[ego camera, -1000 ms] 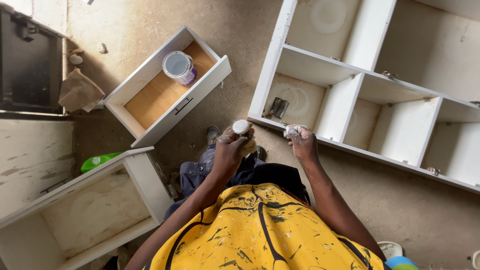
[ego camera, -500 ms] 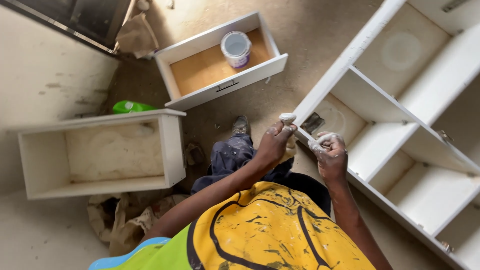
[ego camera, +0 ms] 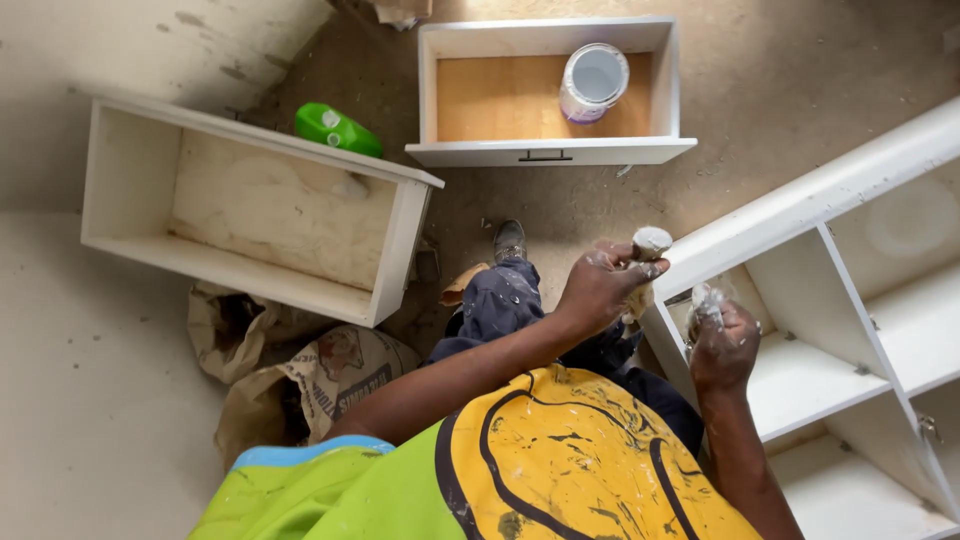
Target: Applying white filler to the edges of a cabinet and smoothing it with a rag.
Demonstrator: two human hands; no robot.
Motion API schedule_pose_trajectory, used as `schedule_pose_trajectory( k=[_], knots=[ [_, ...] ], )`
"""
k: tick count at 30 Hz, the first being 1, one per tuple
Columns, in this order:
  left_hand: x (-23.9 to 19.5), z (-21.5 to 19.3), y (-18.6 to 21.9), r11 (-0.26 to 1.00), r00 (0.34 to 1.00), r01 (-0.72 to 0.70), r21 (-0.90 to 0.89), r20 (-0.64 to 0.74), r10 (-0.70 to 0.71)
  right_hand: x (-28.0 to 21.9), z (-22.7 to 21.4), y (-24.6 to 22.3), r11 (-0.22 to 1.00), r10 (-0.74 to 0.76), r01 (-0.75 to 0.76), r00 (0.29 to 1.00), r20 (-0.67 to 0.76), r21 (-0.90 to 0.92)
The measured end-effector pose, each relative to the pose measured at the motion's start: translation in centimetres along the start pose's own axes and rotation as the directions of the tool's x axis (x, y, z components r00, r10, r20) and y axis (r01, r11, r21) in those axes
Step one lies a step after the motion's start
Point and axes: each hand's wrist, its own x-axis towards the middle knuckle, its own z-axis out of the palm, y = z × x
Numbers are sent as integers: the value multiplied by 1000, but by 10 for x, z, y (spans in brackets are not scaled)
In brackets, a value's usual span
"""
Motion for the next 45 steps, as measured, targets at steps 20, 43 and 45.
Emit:
schedule_pose_trajectory(
  k=[20,43,45],
  knots=[
    [-93,29,-96,944,767,-191,-268,-641,-27,24,12,-20,899,-410,366,519,750,239],
    [-155,100,-136,873,695,-388,-295,-716,66,-27,-58,3,905,-382,364,474,793,219],
    [-155,102,-124,890,712,-364,-274,-698,76,-17,-63,15,912,-379,346,513,770,219]
  ],
)
